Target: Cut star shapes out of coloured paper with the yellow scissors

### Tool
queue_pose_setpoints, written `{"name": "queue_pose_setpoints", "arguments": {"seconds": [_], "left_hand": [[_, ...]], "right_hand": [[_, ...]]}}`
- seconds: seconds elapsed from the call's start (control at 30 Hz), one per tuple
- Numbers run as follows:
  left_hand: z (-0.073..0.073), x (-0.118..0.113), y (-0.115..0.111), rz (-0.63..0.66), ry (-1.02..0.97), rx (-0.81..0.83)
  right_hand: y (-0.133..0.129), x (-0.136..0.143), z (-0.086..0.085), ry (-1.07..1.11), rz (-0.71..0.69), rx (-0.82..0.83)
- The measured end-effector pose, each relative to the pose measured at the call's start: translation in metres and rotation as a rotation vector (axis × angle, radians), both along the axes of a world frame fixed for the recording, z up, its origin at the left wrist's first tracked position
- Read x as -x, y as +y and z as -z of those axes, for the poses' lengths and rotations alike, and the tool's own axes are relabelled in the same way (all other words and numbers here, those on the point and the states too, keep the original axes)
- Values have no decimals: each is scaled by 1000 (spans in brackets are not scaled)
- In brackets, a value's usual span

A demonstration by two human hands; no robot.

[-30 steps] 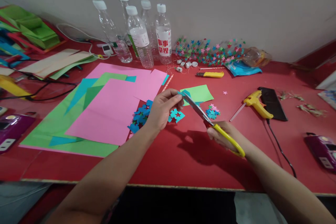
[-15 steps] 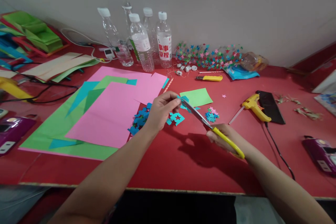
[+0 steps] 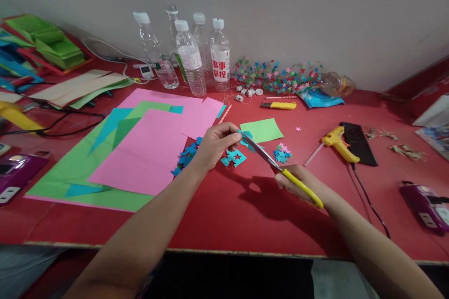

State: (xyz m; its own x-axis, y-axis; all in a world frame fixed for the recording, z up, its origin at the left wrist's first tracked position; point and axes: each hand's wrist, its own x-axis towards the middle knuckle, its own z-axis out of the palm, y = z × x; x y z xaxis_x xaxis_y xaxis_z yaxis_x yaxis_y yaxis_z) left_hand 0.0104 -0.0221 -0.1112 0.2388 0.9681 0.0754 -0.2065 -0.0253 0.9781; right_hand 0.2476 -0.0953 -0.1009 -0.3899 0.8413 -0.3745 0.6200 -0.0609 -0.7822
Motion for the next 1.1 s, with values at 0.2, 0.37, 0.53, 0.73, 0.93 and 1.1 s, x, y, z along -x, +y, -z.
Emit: {"name": "queue_pose_setpoints", "arguments": {"seconds": [0.2, 0.37, 0.53, 0.73, 0.93, 1.1], "left_hand": [[-1, -2, -1, -25, -12, 21], [-2, -3, -1, -26, -18, 26], [-4, -4, -2, -33, -20, 36], [-4, -6, -3, -40, -43, 64], [-2, -5, -3, -29, -69, 51], [0, -2, -2, -40, -39, -21]], "right_hand": [[-1, 1, 3, 23, 29, 79], [-1, -1, 3, 32, 3, 63], [-2, 2, 1, 26, 65, 57], [-2, 4, 3, 45, 94, 75], [-2, 0, -3, 92, 77, 144], [-3, -1, -7, 110, 126, 198]]}}
